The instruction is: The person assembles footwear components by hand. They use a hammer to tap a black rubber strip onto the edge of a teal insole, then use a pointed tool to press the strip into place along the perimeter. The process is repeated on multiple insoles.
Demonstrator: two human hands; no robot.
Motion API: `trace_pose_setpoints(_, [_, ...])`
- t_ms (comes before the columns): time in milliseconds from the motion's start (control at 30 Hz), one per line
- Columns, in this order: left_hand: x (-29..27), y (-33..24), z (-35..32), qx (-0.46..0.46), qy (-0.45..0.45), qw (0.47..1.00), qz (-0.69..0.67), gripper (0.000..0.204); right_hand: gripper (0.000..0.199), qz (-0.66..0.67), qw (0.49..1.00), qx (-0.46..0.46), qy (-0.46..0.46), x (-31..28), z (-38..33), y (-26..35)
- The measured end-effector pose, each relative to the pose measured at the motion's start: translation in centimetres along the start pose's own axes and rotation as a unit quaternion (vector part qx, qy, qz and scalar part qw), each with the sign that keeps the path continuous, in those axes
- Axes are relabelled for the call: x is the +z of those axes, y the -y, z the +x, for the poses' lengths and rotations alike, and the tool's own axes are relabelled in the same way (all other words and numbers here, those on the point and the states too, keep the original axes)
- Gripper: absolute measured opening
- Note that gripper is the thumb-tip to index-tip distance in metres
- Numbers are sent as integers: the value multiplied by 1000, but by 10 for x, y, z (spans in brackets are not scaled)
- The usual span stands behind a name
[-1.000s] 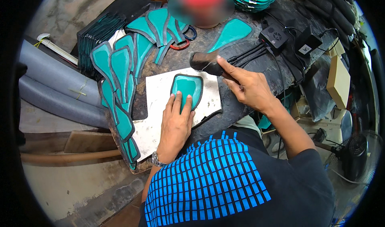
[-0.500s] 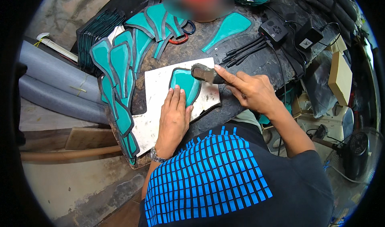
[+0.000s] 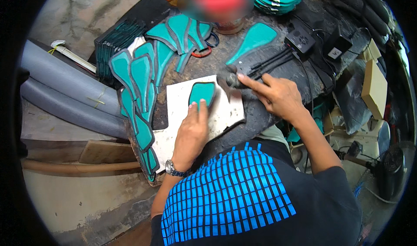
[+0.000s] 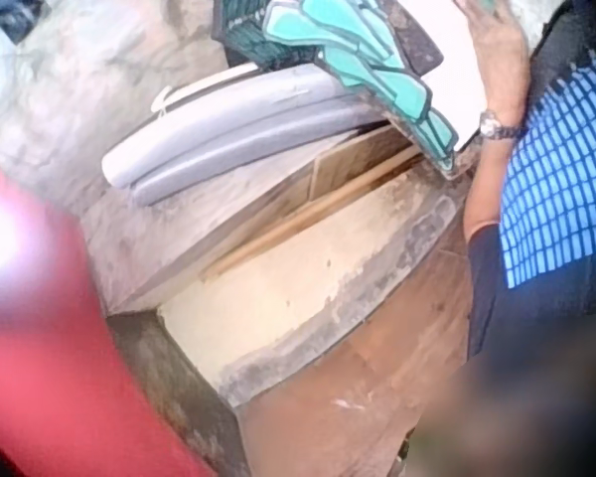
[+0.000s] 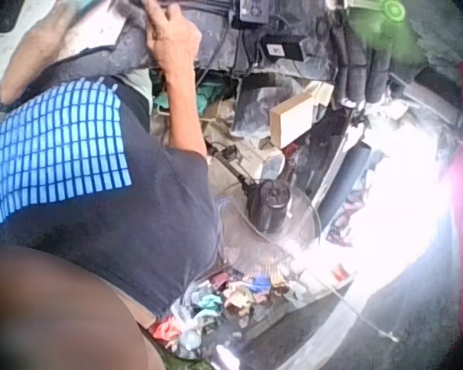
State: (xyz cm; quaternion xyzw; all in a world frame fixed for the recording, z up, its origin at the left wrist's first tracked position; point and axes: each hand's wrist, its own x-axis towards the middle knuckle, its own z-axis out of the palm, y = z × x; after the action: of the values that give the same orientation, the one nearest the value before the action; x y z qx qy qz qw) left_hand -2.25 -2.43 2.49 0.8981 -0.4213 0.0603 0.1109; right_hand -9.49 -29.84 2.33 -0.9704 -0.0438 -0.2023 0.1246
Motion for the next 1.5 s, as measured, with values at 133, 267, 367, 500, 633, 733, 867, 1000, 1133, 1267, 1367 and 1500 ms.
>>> trace_pose_setpoints(133, [-17,37,-4,-222,-145,888,-376,43,65,-42,995,-65,67,1,-9,-4])
trace_pose_setpoints(267, [-21,55,-16,-207,-219,554,-776,43,68,93,992,-81,27,7,4,1])
trace_pose_setpoints(367, [-15,51,-22,-187,-226,510,-809,46,60,221,975,25,-14,10,24,21])
trace_pose_setpoints(500, [-6,43,-23,-181,-212,478,-833,43,38,391,917,67,-51,11,60,50])
trace_pose_setpoints(633, [-2,38,-24,-186,-207,474,-835,48,34,564,803,177,67,11,97,71])
trace_pose_setpoints(733, [-3,35,-26,-173,-201,466,-844,49,34,597,776,181,92,19,122,83])
trace_pose_setpoints(867, [-5,31,-28,-181,-188,465,-846,51,29,574,814,65,54,43,140,97])
trace_pose_setpoints(1000, [-5,29,-32,-190,-156,495,-834,71,20,489,863,101,79,46,131,87])
trace_pose_setpoints(1133, [4,26,-37,-250,-110,622,-734,79,27,143,987,45,-52,20,92,59])
trace_pose_setpoints(1267, [9,26,-42,-306,-48,737,-601,52,47,42,989,69,122,1,34,37])
trace_pose_setpoints(1367, [8,24,-42,-309,-41,822,-477,44,61,14,989,7,147,2,10,26])
trace_pose_setpoints(1500, [2,16,-40,-311,-22,864,-396,41,70,-46,978,-10,204,1,4,21])
